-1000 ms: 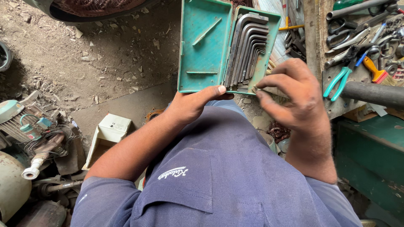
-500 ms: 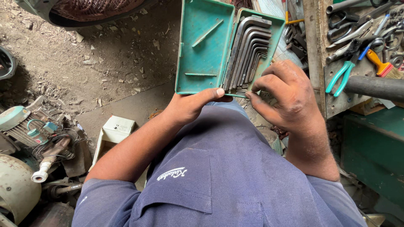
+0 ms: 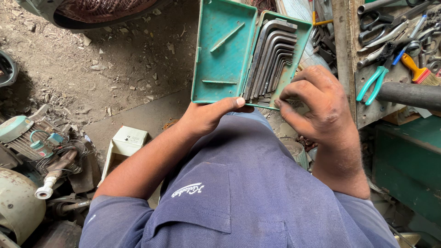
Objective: The person opens a green case of hex keys, selects one, then sits on the floor and threads a bolt by hand into a rusty electric motor housing. They continue turning the bolt, then stand and hold the case near the workbench.
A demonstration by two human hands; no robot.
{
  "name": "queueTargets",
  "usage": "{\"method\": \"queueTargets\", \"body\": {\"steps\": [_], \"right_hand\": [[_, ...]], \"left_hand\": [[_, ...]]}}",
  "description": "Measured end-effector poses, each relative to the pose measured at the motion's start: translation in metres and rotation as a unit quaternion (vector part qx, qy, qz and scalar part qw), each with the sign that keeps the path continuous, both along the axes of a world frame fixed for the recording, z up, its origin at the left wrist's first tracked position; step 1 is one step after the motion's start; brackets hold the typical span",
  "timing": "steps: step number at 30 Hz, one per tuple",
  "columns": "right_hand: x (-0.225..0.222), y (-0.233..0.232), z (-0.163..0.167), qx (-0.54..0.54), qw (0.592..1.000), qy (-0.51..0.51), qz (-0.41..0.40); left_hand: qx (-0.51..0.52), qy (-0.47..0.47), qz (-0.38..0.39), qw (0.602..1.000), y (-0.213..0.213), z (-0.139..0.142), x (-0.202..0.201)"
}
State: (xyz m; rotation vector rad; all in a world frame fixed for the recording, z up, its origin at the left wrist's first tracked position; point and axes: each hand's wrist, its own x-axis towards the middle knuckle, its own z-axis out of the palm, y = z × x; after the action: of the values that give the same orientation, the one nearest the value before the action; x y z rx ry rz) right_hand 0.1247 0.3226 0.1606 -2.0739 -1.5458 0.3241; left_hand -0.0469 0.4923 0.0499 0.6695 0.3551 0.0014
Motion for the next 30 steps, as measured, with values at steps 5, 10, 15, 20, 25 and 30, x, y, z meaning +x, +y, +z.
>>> {"method": "queueTargets", "body": {"steps": [5, 10, 15, 20, 25, 30], "right_hand": [[-0.002, 0.001, 0.005, -0.023, 1.0, -0.009, 0.016], [-0.01, 0.004, 0.006, -0.04, 0.999, 0.006, 0.018], [-0.009, 0.004, 0.007, -0.032, 0.999, 0.017, 0.02], [-0.009, 0.005, 0.008, -0.023, 0.999, 0.011, 0.034], [-0.012, 0.009, 0.009, -0.02, 0.997, -0.01, 0.068], [-0.013, 0.01, 0.01, -0.028, 0.997, -0.017, 0.076]], "left_hand": [[0.002, -0.002, -0.002, 1.0, 0.001, 0.0, -0.001], [0.01, -0.019, -0.001, 1.0, 0.001, 0.002, -0.001], [-0.011, -0.018, 0.002, 1.0, 0.0, 0.003, -0.001], [-0.015, -0.021, 0.0, 1.0, 0.0, 0.003, -0.002], [0.001, -0.019, -0.005, 1.0, 0.0, 0.003, -0.005], [0.005, -0.017, -0.007, 1.0, -0.003, 0.003, -0.005]]}}
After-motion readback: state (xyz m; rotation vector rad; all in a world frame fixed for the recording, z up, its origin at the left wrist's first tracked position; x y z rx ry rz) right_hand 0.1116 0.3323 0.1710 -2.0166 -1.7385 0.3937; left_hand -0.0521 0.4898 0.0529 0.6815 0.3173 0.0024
